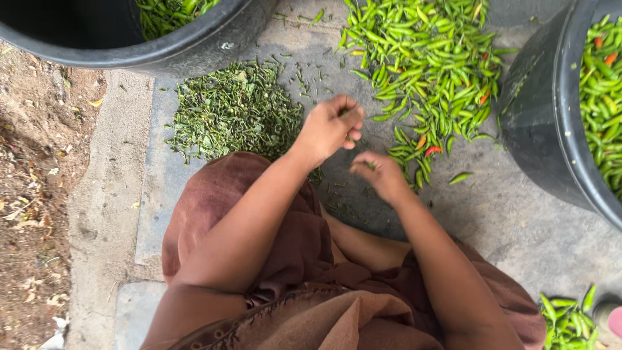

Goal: The person sits on the ground and removes the stems from green chilies by hand. The de-stemmed chilies are placed into a black bucket, while the discarded stems are set aside on the floor.

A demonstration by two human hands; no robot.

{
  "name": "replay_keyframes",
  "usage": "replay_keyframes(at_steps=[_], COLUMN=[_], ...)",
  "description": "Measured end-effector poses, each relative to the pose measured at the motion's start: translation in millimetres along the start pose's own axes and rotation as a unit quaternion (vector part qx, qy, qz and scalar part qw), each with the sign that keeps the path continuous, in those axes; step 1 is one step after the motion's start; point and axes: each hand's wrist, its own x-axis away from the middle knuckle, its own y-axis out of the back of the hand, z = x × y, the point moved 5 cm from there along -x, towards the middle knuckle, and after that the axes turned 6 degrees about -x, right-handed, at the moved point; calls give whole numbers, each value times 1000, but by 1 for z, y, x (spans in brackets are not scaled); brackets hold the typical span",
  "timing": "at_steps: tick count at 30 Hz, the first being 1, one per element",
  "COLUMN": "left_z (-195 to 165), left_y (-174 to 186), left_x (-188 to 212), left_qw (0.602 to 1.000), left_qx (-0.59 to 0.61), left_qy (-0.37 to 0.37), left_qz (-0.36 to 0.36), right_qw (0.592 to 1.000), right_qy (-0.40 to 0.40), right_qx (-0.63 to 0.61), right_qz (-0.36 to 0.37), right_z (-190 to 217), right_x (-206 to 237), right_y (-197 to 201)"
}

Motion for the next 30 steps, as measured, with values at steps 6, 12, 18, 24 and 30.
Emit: replay_keyframes(at_steps=[6,12,18,24,30], left_z=[40,40,15,8,17], left_y=[19,22,2,-3,3], left_x=[-62,-77,-68,-61,-66], left_qw=[956,962,971,974,975], left_qx=[-233,-203,-175,-136,-140], left_qy=[-129,-118,-119,-138,-118], left_qz=[-122,-136,-111,-120,-123], right_qw=[933,892,979,963,961], right_qy=[89,93,-115,-213,-164], right_qx=[349,429,-110,-148,-209], right_qz=[24,105,-123,-74,-82], right_z=[3,-10,-32,-35,-9], right_x=[-24,-50,-51,-40,-55], right_y=[-15,-15,7,-28,-48])
